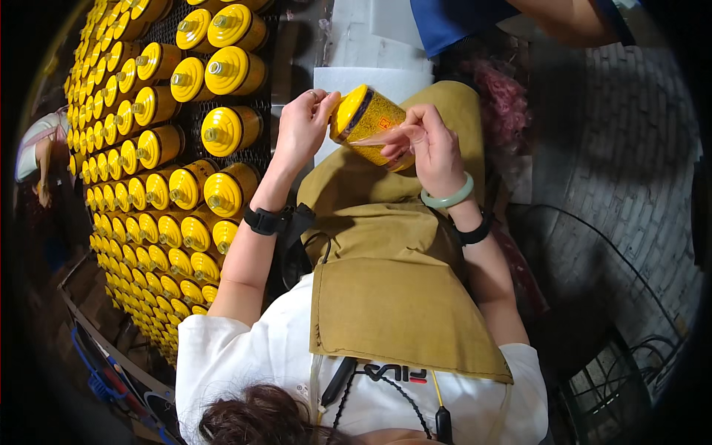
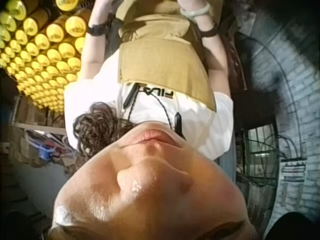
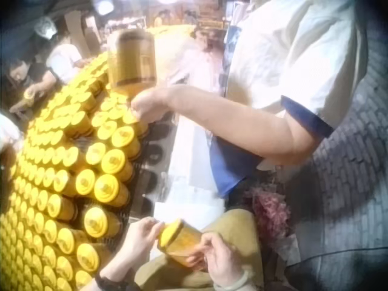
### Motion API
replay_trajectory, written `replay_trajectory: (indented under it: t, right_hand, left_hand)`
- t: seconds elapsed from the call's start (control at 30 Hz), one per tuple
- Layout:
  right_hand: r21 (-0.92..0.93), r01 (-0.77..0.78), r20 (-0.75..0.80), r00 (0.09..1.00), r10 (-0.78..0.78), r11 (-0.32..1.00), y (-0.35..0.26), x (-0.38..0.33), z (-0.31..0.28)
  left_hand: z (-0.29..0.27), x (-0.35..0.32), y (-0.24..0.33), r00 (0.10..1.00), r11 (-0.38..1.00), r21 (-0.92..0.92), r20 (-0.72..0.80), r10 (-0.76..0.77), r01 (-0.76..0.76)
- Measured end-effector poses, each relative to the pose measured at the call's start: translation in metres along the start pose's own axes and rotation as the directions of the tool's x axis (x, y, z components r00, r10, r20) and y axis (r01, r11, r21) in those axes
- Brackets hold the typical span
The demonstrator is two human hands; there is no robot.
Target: Wrapping yellow jars in plastic film on an industrial assembly line.
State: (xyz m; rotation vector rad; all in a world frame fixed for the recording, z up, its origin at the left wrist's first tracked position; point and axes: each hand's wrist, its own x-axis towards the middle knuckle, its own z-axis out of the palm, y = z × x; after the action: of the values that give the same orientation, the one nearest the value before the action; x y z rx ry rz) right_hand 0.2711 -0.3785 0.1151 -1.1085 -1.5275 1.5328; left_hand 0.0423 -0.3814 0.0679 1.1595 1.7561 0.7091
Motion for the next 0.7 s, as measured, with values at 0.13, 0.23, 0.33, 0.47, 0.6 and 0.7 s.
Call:
replay_trajectory:
  t: [0.13, 0.23, 0.33, 0.47, 0.6, 0.7]
  right_hand:
    - [-0.163, 0.159, 0.096, 0.985, -0.145, 0.974, -0.013, -0.014, 0.010]
    - [-0.288, 0.230, 0.388, 0.916, -0.106, 0.930, -0.004, -0.028, 0.008]
    - [-0.735, 0.159, 0.243, 0.969, 0.037, 0.659, 0.037, -0.035, -0.006]
    - [0.060, 0.037, -0.354, 0.935, -0.013, 0.998, 0.060, 0.013, -0.025]
    - [0.752, 0.100, -0.173, 0.984, 0.047, 0.652, -0.037, 0.018, -0.027]
    - [0.843, -0.125, 0.181, 0.982, -0.057, 0.524, -0.016, 0.015, -0.060]
  left_hand:
    - [-0.001, -0.005, 0.000, 0.995, 0.974, -0.229, -0.099, -0.027, 0.003]
    - [-0.011, -0.005, 0.001, 0.988, 0.837, -0.547, -0.128, -0.086, 0.002]
    - [-0.030, -0.011, 0.017, 1.000, 0.707, -0.707, -0.022, 0.003, -0.017]
    - [-0.040, -0.021, 0.033, 0.997, 0.791, -0.610, 0.029, 0.071, -0.038]
    - [-0.050, -0.028, 0.018, 0.996, 0.846, -0.525, -0.057, 0.073, -0.092]
    - [-0.059, -0.032, 0.005, 0.973, 0.886, -0.439, -0.223, 0.053, -0.149]
